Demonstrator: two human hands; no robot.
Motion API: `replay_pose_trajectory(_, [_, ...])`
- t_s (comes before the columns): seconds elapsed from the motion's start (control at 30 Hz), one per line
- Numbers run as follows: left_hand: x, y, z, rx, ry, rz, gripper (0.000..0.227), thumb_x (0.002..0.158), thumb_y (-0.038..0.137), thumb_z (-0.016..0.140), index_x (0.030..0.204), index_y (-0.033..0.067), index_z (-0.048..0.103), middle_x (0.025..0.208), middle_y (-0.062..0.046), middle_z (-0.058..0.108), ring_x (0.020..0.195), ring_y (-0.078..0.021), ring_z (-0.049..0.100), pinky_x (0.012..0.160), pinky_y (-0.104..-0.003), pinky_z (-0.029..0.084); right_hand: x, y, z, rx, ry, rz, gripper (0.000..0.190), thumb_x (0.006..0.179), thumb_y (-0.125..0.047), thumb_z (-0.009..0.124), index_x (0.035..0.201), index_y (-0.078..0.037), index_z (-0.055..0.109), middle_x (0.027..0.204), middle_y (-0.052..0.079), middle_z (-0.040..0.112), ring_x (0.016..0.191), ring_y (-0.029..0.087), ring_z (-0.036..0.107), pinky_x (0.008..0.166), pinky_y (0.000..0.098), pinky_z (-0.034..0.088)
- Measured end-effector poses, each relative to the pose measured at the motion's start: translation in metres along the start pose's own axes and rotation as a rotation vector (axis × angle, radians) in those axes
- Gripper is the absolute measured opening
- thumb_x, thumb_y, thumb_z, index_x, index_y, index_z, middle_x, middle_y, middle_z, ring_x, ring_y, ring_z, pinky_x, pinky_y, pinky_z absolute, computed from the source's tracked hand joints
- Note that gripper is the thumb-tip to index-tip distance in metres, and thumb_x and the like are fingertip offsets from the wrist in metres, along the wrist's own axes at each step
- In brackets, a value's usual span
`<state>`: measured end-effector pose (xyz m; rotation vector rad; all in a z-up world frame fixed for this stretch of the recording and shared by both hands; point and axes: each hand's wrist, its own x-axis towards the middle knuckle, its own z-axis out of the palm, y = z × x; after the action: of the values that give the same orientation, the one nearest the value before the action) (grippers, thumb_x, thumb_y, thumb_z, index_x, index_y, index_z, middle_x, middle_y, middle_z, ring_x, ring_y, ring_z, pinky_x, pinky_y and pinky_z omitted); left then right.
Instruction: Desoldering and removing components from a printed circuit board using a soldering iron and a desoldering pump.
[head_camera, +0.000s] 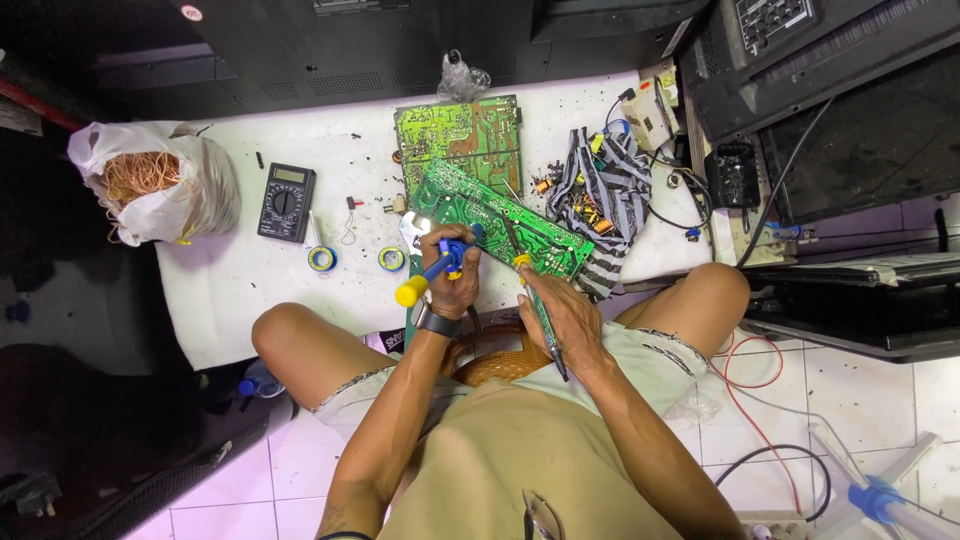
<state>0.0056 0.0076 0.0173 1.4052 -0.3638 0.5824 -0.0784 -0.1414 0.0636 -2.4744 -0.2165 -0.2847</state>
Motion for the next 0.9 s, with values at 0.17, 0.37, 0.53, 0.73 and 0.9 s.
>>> replay_pose_trajectory(0.17, [0.012,0.004,0.001,-0.013,-0.006,-0.030,0.024,0.087,0.018,0.056,0.094,0.0020,0.039,0.081,-0.007,0.047,0.076,-0.0177,0.052,0.079,-0.033,0.044,0.003,0.000,-0.002,-0.001,-0.004,0.013,0.035,0.081,-0.028,0.056,0.112,-0.013,0.060,0.087,0.014,0.065,0.082,0.029,0.063,0.063,0.0387,0.051])
replay_pose_trajectory(0.37, [0.025,0.005,0.006,-0.015,-0.015,-0.093,0.022,0.088,0.015,0.054,0.097,0.0017,0.039,0.081,-0.006,0.046,0.078,-0.0161,0.054,0.083,-0.034,0.045,0.005,-0.003,-0.004,-0.001,0.030,0.001,0.033,0.080,-0.027,0.056,0.110,-0.013,0.061,0.086,0.013,0.065,0.079,0.029,0.063,0.059,0.0374,0.051])
replay_pose_trajectory(0.53, [0.038,-0.006,0.013,-0.063,-0.020,-0.103,0.022,0.088,0.015,0.052,0.098,0.0012,0.039,0.079,-0.005,0.046,0.076,-0.0151,0.054,0.083,-0.035,0.046,0.005,-0.001,-0.005,-0.011,0.013,0.015,0.034,0.080,-0.026,0.056,0.111,-0.014,0.060,0.086,0.013,0.065,0.078,0.029,0.063,0.058,0.0384,0.051])
replay_pose_trajectory(0.73, [0.051,-0.013,0.019,-0.083,-0.048,-0.157,0.034,0.089,0.029,0.050,0.104,0.0018,0.036,0.081,-0.006,0.046,0.079,-0.0164,0.056,0.082,-0.036,0.047,0.006,-0.001,-0.005,-0.005,0.014,0.020,0.034,0.080,-0.027,0.056,0.112,-0.015,0.060,0.086,0.012,0.065,0.076,0.028,0.063,0.057,0.0369,0.050])
replay_pose_trajectory(0.9, [0.065,-0.007,0.023,-0.073,-0.070,-0.197,0.042,0.090,0.038,0.042,0.112,0.0047,0.033,0.085,-0.004,0.040,0.081,-0.0141,0.049,0.082,-0.032,0.043,0.005,-0.001,-0.003,0.016,0.000,0.028,0.035,0.079,-0.026,0.057,0.113,-0.016,0.060,0.086,0.013,0.064,0.076,0.030,0.063,0.057,0.0387,0.050])
